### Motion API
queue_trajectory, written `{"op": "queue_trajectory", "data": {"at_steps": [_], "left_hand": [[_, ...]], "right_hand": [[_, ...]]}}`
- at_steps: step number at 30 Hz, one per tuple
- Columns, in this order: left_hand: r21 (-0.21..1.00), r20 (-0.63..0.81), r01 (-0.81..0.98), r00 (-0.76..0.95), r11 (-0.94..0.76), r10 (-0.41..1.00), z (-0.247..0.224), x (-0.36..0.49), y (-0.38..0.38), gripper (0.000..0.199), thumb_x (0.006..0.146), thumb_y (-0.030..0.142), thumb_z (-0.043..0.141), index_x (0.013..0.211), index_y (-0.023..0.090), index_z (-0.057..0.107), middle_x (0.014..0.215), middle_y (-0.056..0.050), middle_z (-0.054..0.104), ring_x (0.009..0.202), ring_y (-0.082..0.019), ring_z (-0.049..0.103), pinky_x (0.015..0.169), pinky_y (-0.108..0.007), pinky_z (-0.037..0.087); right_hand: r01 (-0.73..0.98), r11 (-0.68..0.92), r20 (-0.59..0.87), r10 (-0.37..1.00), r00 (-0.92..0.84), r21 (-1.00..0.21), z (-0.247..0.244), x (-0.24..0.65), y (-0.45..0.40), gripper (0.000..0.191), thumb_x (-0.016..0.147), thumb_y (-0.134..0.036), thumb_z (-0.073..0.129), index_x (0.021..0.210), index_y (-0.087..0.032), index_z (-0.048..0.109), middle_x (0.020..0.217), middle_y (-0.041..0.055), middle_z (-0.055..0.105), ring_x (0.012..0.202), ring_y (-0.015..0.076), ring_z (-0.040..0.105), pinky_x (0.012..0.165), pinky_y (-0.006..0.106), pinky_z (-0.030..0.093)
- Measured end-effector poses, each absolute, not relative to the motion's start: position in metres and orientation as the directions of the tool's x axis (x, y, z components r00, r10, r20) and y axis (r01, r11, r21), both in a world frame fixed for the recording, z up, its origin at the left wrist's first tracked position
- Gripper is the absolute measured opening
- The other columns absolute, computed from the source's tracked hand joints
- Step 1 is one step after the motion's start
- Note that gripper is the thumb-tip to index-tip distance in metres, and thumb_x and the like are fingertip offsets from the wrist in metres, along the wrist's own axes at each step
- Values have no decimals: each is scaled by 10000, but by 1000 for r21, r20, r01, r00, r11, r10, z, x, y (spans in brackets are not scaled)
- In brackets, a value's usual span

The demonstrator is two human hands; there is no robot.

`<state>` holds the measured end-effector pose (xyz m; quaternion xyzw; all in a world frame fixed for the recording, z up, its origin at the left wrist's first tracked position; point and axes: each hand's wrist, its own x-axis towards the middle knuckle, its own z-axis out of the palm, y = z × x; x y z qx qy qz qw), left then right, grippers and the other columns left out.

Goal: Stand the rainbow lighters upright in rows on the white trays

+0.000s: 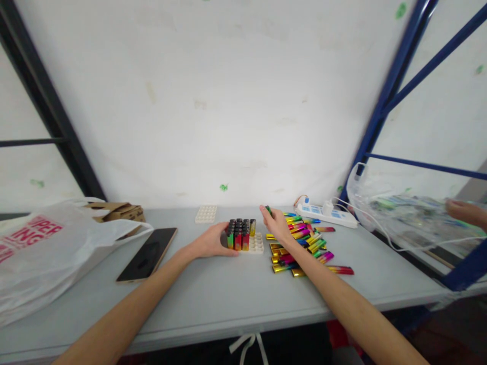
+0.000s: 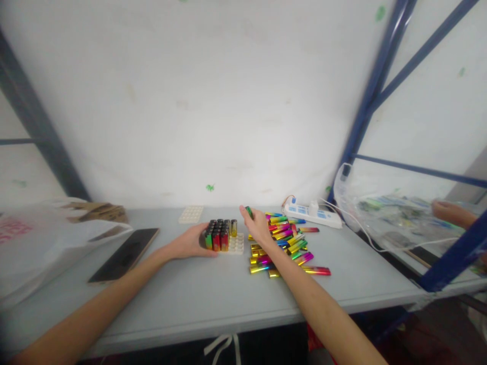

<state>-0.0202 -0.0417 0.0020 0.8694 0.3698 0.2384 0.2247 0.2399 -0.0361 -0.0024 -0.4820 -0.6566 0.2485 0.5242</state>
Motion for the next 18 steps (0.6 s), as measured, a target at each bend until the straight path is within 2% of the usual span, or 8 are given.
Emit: {"op": "queue_trajectory", "data": {"at_steps": [2, 9, 13, 18], "left_hand": [[570, 249, 532, 614, -626, 749, 3, -20, -42, 770, 615, 554, 883, 1237, 181, 626, 1203, -93, 711, 1061, -321, 650, 954, -413, 505], [562, 257, 531, 617, -634, 744, 2, -21, -41, 763, 614, 565, 879, 1227, 181, 634, 1185, -91, 715, 1031, -310, 654, 939, -409, 507], [562, 258, 536, 610, -630, 749, 2, -20, -41, 750, 605, 577, 876, 1195, 175, 646, 1163, -89, 721, 1024, -313, 658, 911, -400, 515], [554, 245, 552, 608, -623, 756, 5, -20, -43, 750, 606, 575, 875, 1195, 171, 647, 1163, -97, 719, 1037, -324, 658, 929, -412, 510]], "right_hand": [[435, 416, 489, 870, 66, -798, -5, 240, -35, 580, 906, -678, 465, 546, -228, 394, 506, -32, 400, 514, 126, 398, 521, 261, 325], [448, 397, 486, 868, 102, -802, -5, 241, -33, 406, 848, -481, 443, 530, -238, 377, 502, -28, 391, 514, 132, 386, 517, 268, 290], [470, 399, 493, 866, 89, -787, -4, 242, -34, 418, 869, -491, 436, 541, -238, 378, 504, -30, 394, 521, 135, 391, 532, 272, 297], [522, 434, 501, 865, -15, -734, 1, 243, -38, 517, 928, -617, 439, 596, -221, 436, 543, -29, 447, 564, 140, 437, 582, 270, 327]]}}
